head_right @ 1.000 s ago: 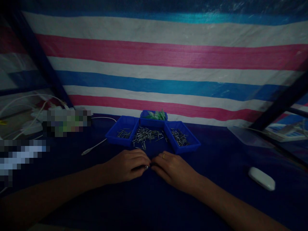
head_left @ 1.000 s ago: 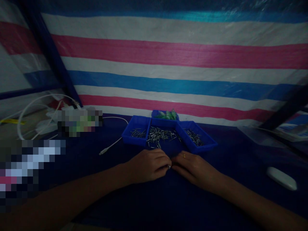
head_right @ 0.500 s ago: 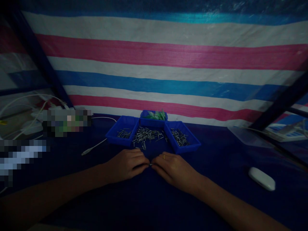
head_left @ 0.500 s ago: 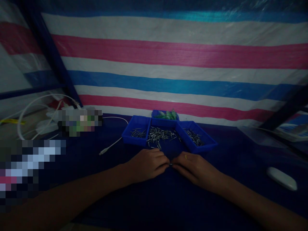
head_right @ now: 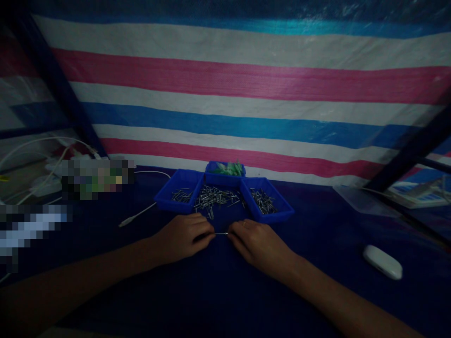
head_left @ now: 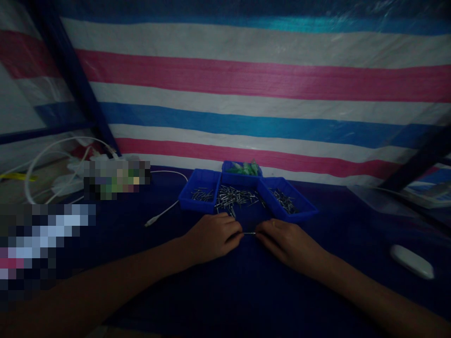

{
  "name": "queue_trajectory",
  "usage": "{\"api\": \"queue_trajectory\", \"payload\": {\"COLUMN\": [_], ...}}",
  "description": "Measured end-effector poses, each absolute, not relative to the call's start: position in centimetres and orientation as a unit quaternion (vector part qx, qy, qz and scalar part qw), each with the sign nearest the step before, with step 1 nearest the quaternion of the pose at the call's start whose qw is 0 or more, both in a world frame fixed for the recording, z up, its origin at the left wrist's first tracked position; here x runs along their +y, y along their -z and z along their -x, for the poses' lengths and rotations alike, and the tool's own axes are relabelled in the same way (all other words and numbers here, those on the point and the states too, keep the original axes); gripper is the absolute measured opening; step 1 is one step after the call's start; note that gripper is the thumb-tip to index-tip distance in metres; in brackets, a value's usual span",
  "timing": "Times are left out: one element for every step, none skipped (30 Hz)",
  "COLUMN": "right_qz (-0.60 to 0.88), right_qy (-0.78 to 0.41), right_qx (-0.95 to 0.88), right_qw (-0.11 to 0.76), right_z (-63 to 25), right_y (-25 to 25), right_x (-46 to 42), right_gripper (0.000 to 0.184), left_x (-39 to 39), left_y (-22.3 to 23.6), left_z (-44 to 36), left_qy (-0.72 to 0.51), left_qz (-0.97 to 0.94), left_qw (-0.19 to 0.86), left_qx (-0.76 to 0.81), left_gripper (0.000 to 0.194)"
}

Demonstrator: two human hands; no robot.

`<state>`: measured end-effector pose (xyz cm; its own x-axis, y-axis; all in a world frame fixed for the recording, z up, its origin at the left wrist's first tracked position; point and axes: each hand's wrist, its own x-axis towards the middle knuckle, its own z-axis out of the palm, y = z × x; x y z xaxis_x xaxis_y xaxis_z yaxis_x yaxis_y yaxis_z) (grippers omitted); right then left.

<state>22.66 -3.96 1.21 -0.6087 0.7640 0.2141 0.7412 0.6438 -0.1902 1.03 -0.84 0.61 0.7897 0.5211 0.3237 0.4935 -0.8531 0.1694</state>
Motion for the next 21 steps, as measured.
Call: {"api": "queue_trajectory", "payload": {"right_qz": [0.424,0.428,0.432,0.436,0.437,0.438,0.437,0.436,0.434,0.432,0.431,0.431,0.432,0.434,0.435,0.435,0.435,0.434,0.434,0.433,0.431], "right_qy": [-0.039,-0.037,-0.035,-0.034,-0.033,-0.032,-0.031,-0.03,-0.029,-0.029,-0.03,-0.03,-0.03,-0.031,-0.031,-0.031,-0.031,-0.031,-0.032,-0.032,-0.032], "right_qx": [-0.894,-0.893,-0.891,-0.89,-0.889,-0.89,-0.89,-0.891,-0.893,-0.893,-0.893,-0.893,-0.892,-0.892,-0.892,-0.892,-0.893,-0.893,-0.893,-0.894,-0.894], "right_qw": [0.137,0.135,0.133,0.131,0.129,0.125,0.122,0.12,0.12,0.121,0.123,0.125,0.125,0.124,0.121,0.117,0.114,0.113,0.113,0.114,0.116], "right_z": [-22.67,-22.66,-22.65,-22.64,-22.63,-22.62,-22.62,-22.63,-22.63,-22.64,-22.64,-22.64,-22.63,-22.62,-22.61,-22.6,-22.6,-22.61,-22.63,-22.65,-22.68], "right_y": [-1.21,-1.2,-1.19,-1.18,-1.18,-1.17,-1.16,-1.15,-1.14,-1.13,-1.12,-1.11,-1.1,-1.09,-1.09,-1.08,-1.07,-1.05,-1.04,-1.02,-1.01], "right_x": [-3.95,-3.95,-3.94,-3.94,-3.93,-3.93,-3.93,-3.93,-3.93,-3.94,-3.95,-3.96,-3.97,-3.98,-3.98,-3.97,-3.96,-3.95,-3.94,-3.94,-3.94], "right_gripper": [0.016,0.015,0.015,0.015,0.015,0.014,0.014,0.013,0.013,0.012,0.012,0.012,0.011,0.011,0.011,0.01,0.01,0.01,0.01,0.01,0.01], "left_x": [-0.84,-0.85,-0.85,-0.86,-0.86,-0.86,-0.86,-0.86,-0.86,-0.86,-0.86,-0.85,-0.85,-0.83,-0.81,-0.79,-0.77,-0.76,-0.74,-0.74,-0.73], "left_y": [-0.62,-0.63,-0.63,-0.64,-0.64,-0.65,-0.67,-0.68,-0.69,-0.7,-0.7,-0.7,-0.69,-0.67,-0.64,-0.62,-0.58,-0.55,-0.51,-0.47,-0.44], "left_z": [-1.03,-1.04,-1.04,-1.05,-1.05,-1.04,-1.04,-1.03,-1.03,-1.03,-1.03,-1.04,-1.04,-1.05,-1.06,-1.07,-1.08,-1.08,-1.08,-1.08,-1.08], "left_qy": [-0.182,-0.184,-0.185,-0.186,-0.186,-0.184,-0.183,-0.183,-0.183,-0.184,-0.185,-0.187,-0.189,-0.19,-0.192,-0.192,-0.193,-0.193,-0.194,-0.195,-0.197], "left_qz": [-0.946,-0.946,-0.946,-0.945,-0.945,-0.945,-0.946,-0.946,-0.947,-0.947,-0.947,-0.946,-0.945,-0.945,-0.945,-0.946,-0.946,-0.946,-0.945,-0.945,-0.944], "left_qw": [0.035,0.032,0.028,0.025,0.021,0.018,0.016,0.014,0.013,0.012,0.012,0.012,0.012,0.012,0.011,0.011,0.01,0.009,0.008,0.007,0.007], "left_qx": [0.267,0.266,0.266,0.267,0.268,0.268,0.267,0.266,0.264,0.263,0.264,0.265,0.265,0.265,0.264,0.262,0.261,0.261,0.263,0.264,0.265], "left_gripper": [0.017,0.017,0.017,0.017,0.017,0.017,0.016,0.016,0.016,0.015,0.015,0.015,0.015,0.015,0.015,0.015,0.015,0.015,0.015,0.015,0.015]}}
